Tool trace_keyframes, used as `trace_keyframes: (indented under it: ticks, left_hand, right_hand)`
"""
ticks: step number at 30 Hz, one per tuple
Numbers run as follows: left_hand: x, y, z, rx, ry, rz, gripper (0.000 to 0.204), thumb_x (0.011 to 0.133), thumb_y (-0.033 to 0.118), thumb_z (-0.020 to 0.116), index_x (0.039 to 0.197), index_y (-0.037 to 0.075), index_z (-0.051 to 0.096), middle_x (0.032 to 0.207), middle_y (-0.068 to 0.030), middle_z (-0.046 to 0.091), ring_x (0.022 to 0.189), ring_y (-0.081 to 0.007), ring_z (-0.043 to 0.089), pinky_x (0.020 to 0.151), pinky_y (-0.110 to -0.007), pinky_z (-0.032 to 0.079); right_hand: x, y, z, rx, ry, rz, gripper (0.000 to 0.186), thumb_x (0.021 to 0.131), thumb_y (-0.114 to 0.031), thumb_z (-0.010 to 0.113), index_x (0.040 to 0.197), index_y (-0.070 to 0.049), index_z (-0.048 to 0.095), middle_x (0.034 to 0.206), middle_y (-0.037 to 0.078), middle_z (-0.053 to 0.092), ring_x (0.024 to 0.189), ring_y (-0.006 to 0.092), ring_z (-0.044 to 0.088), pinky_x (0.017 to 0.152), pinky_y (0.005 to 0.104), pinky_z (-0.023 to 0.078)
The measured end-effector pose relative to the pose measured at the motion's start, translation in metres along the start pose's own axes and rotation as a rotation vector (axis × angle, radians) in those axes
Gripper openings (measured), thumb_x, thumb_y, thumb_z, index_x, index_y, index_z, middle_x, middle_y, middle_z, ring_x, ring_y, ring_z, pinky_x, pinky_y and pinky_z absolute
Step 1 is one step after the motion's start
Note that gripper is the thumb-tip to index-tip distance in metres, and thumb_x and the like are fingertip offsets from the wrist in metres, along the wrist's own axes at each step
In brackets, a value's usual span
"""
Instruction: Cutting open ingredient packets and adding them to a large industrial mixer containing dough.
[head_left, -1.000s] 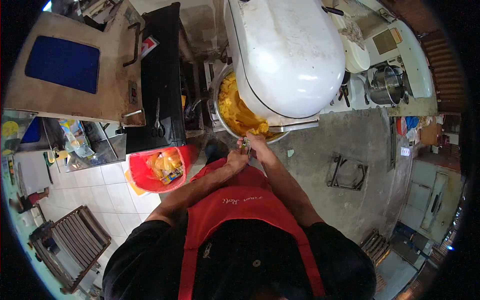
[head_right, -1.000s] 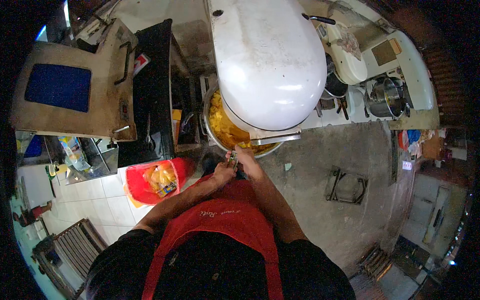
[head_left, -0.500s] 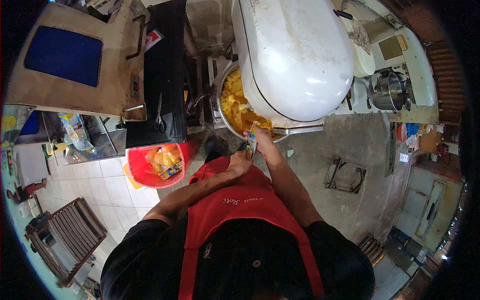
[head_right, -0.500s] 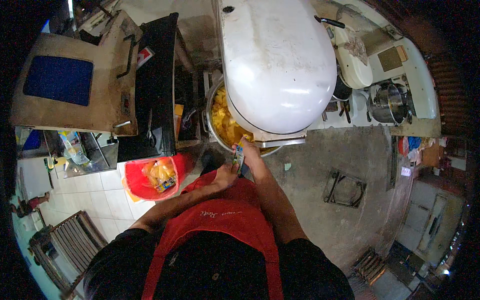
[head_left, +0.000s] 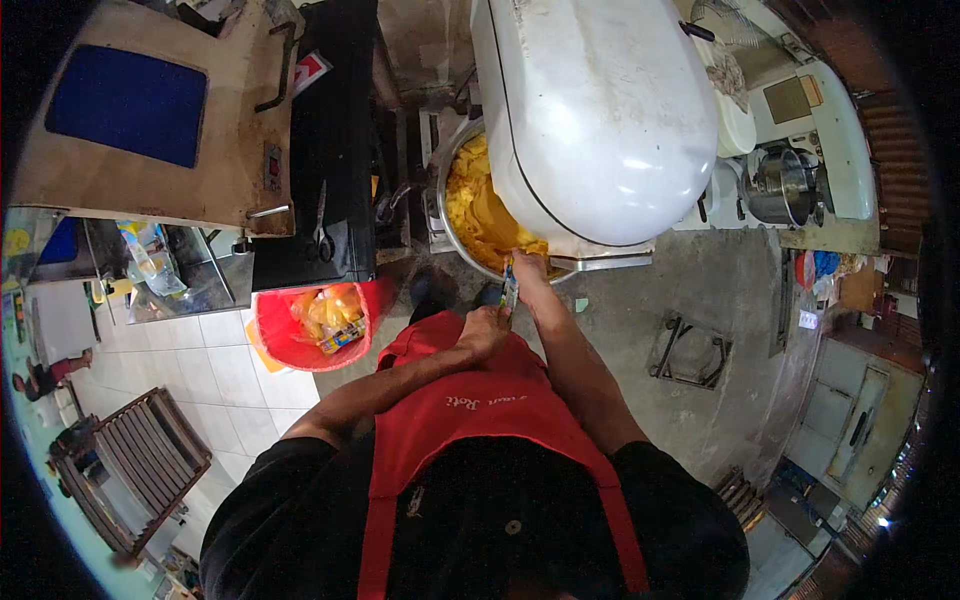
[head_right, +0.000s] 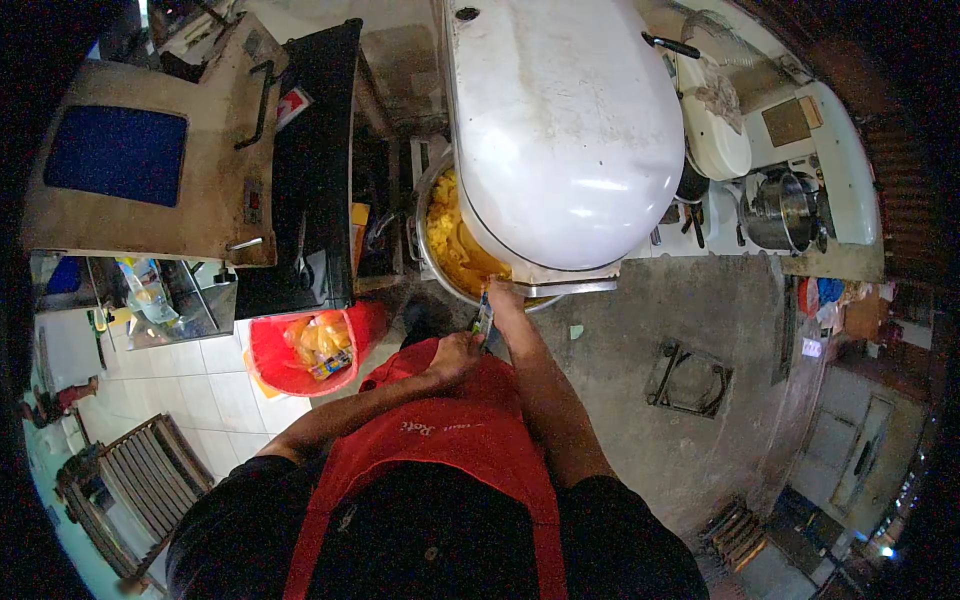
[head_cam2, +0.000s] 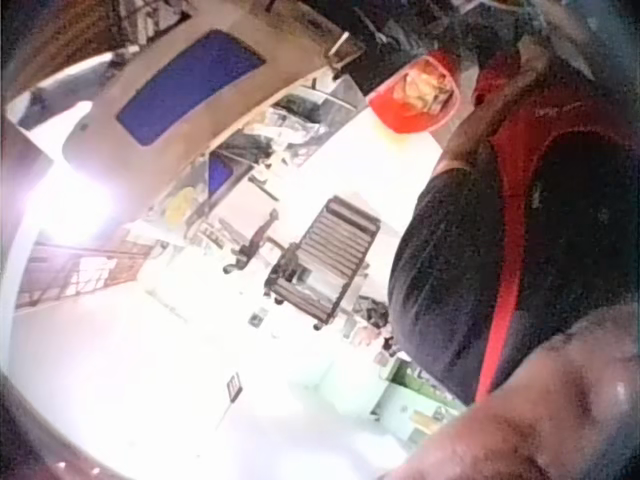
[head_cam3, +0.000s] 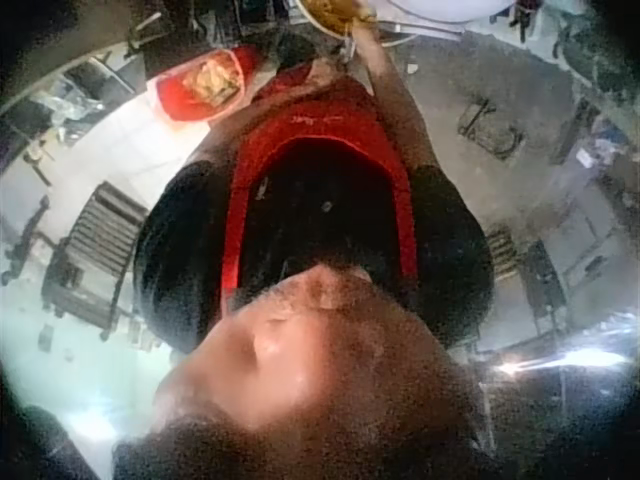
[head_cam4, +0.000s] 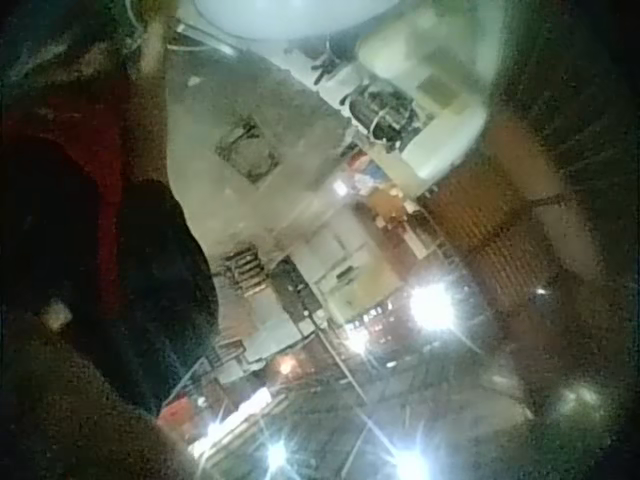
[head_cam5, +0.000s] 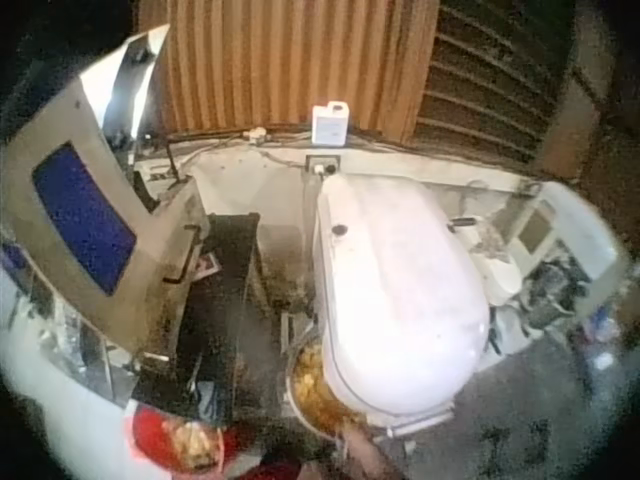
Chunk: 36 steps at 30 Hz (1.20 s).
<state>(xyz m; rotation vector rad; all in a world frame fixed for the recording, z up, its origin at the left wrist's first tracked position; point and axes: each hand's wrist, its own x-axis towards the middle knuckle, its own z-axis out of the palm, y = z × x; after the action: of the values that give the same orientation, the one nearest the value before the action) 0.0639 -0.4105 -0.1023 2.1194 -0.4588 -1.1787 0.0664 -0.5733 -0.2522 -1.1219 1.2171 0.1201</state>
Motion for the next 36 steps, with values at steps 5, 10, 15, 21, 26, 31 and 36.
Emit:
trace_keyframes:
  ticks: [5, 10, 15, 21, 26, 31, 36]
  left_hand:
    - [-0.006, 0.017, -0.004, 0.038, -0.013, -0.062, 0.040, 0.097, 0.035, 0.048, 0.093, 0.000, 0.068, 0.096, -0.0283, 0.065, 0.097, -0.0460, 0.062, 0.082, -0.054, 0.049]
    - [0.012, -0.014, 0.008, 0.077, -0.025, -0.108, 0.035, 0.097, 0.030, 0.049, 0.095, -0.001, 0.066, 0.092, -0.0284, 0.064, 0.083, -0.0447, 0.063, 0.073, -0.053, 0.048]
    - [-0.002, 0.032, -0.001, 0.208, -0.104, -0.147, 0.028, 0.094, 0.025, 0.053, 0.098, 0.003, 0.069, 0.103, -0.0222, 0.067, 0.087, -0.0378, 0.068, 0.074, -0.049, 0.054]
    - [-0.011, 0.041, -0.014, 0.414, -0.242, 0.036, 0.024, 0.086, 0.018, 0.059, 0.097, -0.001, 0.069, 0.098, -0.0234, 0.068, 0.091, -0.0382, 0.069, 0.075, -0.047, 0.057]
    - [-0.011, 0.042, -0.011, 0.480, -0.261, 0.154, 0.024, 0.081, 0.016, 0.063, 0.096, -0.002, 0.070, 0.098, -0.0251, 0.068, 0.092, -0.0391, 0.069, 0.076, -0.048, 0.057]
    - [-0.010, 0.045, -0.017, 0.417, -0.296, 0.226, 0.021, 0.081, 0.010, 0.061, 0.096, -0.001, 0.070, 0.099, -0.0240, 0.068, 0.094, -0.0387, 0.069, 0.079, -0.048, 0.056]
    - [-0.007, 0.055, -0.016, 0.434, -0.313, 0.224, 0.021, 0.081, 0.009, 0.062, 0.098, -0.002, 0.068, 0.102, -0.0235, 0.068, 0.096, -0.0376, 0.068, 0.080, -0.046, 0.056]
  right_hand:
    - [0.031, 0.030, -0.009, -0.209, 0.076, -0.007, 0.025, 0.098, -0.026, 0.056, 0.086, -0.005, 0.060, 0.068, 0.004, 0.058, 0.055, 0.0164, 0.053, 0.052, 0.0322, 0.043]
    - [-0.058, -0.043, 0.014, -0.517, 0.071, 0.038, 0.051, 0.095, -0.045, 0.053, 0.107, 0.004, 0.065, 0.082, 0.013, 0.068, 0.073, 0.0322, 0.064, 0.073, 0.0439, 0.050]
    - [-0.054, -0.025, -0.005, -1.104, 0.122, -0.485, 0.047, 0.090, -0.037, 0.055, 0.101, 0.006, 0.068, 0.101, 0.030, 0.065, 0.099, 0.0420, 0.064, 0.087, 0.0476, 0.049]
    - [-0.037, -0.033, -0.003, -1.402, -0.087, -0.478, 0.036, 0.090, -0.027, 0.053, 0.086, 0.005, 0.068, 0.089, 0.026, 0.068, 0.083, 0.0387, 0.068, 0.071, 0.0462, 0.054]
    - [-0.007, -0.008, -0.017, -0.697, -0.263, -0.236, 0.033, 0.097, -0.025, 0.047, 0.076, -0.002, 0.057, 0.059, 0.008, 0.054, 0.041, 0.0199, 0.050, 0.037, 0.0373, 0.042]
    - [-0.052, -0.052, -0.002, -0.370, -0.160, 0.054, 0.034, 0.098, -0.029, 0.046, 0.078, -0.003, 0.056, 0.057, 0.007, 0.051, 0.040, 0.0193, 0.047, 0.037, 0.0355, 0.040]
    - [-0.043, -0.058, -0.011, -0.289, -0.119, 0.093, 0.045, 0.099, -0.033, 0.042, 0.067, -0.003, 0.052, 0.051, 0.007, 0.047, 0.034, 0.0221, 0.043, 0.035, 0.0380, 0.037]
